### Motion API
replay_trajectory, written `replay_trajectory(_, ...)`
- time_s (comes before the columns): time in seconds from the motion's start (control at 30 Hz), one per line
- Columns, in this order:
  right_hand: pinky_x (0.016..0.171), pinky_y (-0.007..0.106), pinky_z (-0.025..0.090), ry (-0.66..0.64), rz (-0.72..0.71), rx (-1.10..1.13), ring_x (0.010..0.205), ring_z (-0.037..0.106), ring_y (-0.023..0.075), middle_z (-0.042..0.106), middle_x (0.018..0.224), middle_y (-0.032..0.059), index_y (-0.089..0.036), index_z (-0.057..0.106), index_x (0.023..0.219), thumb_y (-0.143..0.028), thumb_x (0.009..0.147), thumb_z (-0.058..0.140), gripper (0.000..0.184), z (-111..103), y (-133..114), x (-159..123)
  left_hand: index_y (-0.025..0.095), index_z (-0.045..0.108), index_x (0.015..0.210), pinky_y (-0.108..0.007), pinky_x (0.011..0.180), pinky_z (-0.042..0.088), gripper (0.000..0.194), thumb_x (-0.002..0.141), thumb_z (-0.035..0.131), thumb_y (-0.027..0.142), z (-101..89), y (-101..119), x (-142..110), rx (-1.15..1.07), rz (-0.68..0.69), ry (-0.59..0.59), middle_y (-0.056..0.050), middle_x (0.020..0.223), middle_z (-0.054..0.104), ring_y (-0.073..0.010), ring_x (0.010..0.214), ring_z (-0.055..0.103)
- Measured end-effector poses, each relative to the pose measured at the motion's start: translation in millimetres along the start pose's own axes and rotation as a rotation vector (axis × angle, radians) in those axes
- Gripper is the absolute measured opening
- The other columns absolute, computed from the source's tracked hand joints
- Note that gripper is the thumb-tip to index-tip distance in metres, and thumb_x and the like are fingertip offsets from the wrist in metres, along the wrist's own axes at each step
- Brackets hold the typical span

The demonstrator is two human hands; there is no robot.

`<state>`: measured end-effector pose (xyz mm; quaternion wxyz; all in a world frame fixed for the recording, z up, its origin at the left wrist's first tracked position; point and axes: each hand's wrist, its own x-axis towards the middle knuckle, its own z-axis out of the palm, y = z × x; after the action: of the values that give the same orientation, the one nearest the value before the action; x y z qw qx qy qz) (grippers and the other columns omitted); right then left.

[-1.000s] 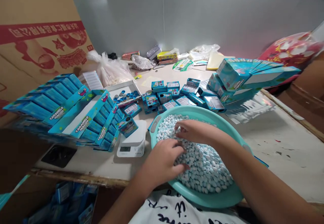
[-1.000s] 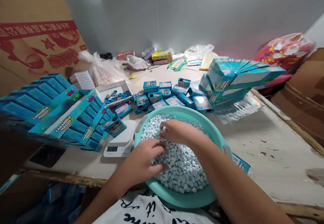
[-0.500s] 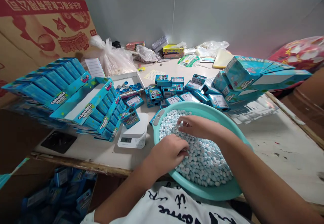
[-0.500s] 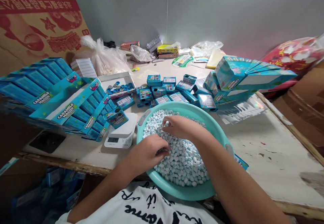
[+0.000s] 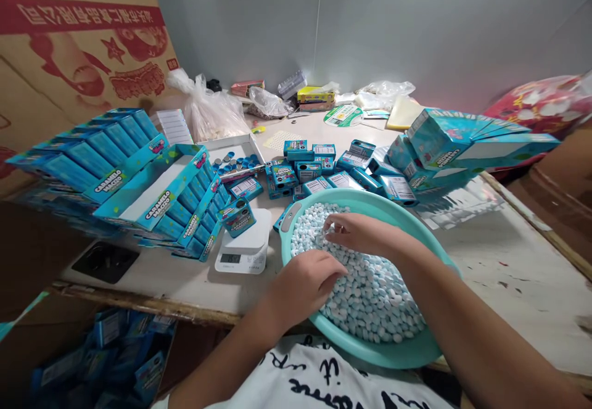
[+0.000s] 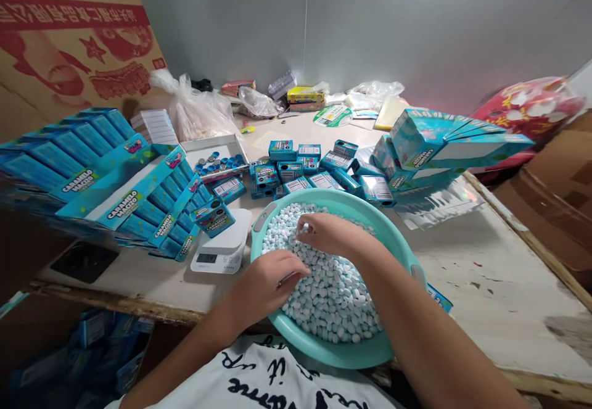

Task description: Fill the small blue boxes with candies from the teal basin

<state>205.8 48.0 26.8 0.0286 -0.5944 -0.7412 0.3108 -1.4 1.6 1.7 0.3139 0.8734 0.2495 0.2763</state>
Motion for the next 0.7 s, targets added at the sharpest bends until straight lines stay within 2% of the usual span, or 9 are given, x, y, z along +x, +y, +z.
replay_trajectory(0.17, 0.067, 0.030, 0.045, -0.012, -0.004, 0.005, 0.081, 0.066, 0.0205, 0.075, 0.097, 0.0060, -0.022, 0.068, 0.112, -0.039, 0.094, 0.054, 0.029, -2, -1, 0, 0.021, 0.066, 0.108, -0.032, 0.089, 0.053, 0.017, 0.099, 0.052, 0.019, 3.2, -3, -2, -0.048, 0.003, 0.100, -0.006, 0.103, 0.075, -0.0190, 0.099, 0.069)
replay_trajectory(0.37, 0.067, 0.029, 0.044, -0.011, 0.017, 0.002, 0.083, 0.066, 0.0205, 0.075, 0.100, 0.0065, -0.022, 0.068, 0.112, -0.038, 0.094, 0.053, 0.029, -3, -3, -3, 0.023, 0.067, 0.109, -0.031, 0.090, 0.056, 0.016, 0.100, 0.054, 0.024, 4.1, -2, -5, -0.083, -0.021, 0.144, -0.006, 0.105, 0.075, -0.0185, 0.100, 0.071)
replay_trajectory(0.43, 0.066, 0.028, 0.044, -0.009, 0.012, 0.012, 0.082, 0.066, 0.0200, 0.075, 0.099, 0.0058, -0.023, 0.068, 0.111, -0.038, 0.093, 0.053, 0.028, -2, -2, -2, 0.025, 0.064, 0.116, -0.031, 0.090, 0.057, 0.019, 0.099, 0.056, 0.025, 4.6, -1, -6, -0.097, -0.071, 0.184, -0.005, 0.105, 0.075, -0.0174, 0.098, 0.072)
replay_trajectory(0.57, 0.065, 0.027, 0.042, 0.000, 0.023, 0.014, 0.082, 0.066, 0.0195, 0.075, 0.099, 0.0046, -0.025, 0.068, 0.112, -0.040, 0.093, 0.054, 0.029, -2, 0, -2, 0.031, 0.053, 0.135, -0.033, 0.091, 0.060, 0.040, 0.096, 0.062, 0.026, 1.9, -7, -9, -0.126, -0.195, 0.312, -0.002, 0.107, 0.075, -0.0167, 0.099, 0.073)
replay_trajectory(0.7, 0.064, 0.027, 0.041, -0.011, 0.059, 0.012, 0.086, 0.067, 0.0210, 0.074, 0.104, 0.0052, -0.027, 0.068, 0.115, -0.045, 0.092, 0.056, 0.032, -4, -2, -4, 0.027, 0.058, 0.131, -0.032, 0.081, 0.062, 0.037, 0.094, 0.064, 0.033, -22.2, -25, -8, -0.090, -0.331, 0.450, -0.006, 0.111, 0.074, -0.0198, 0.101, 0.074)
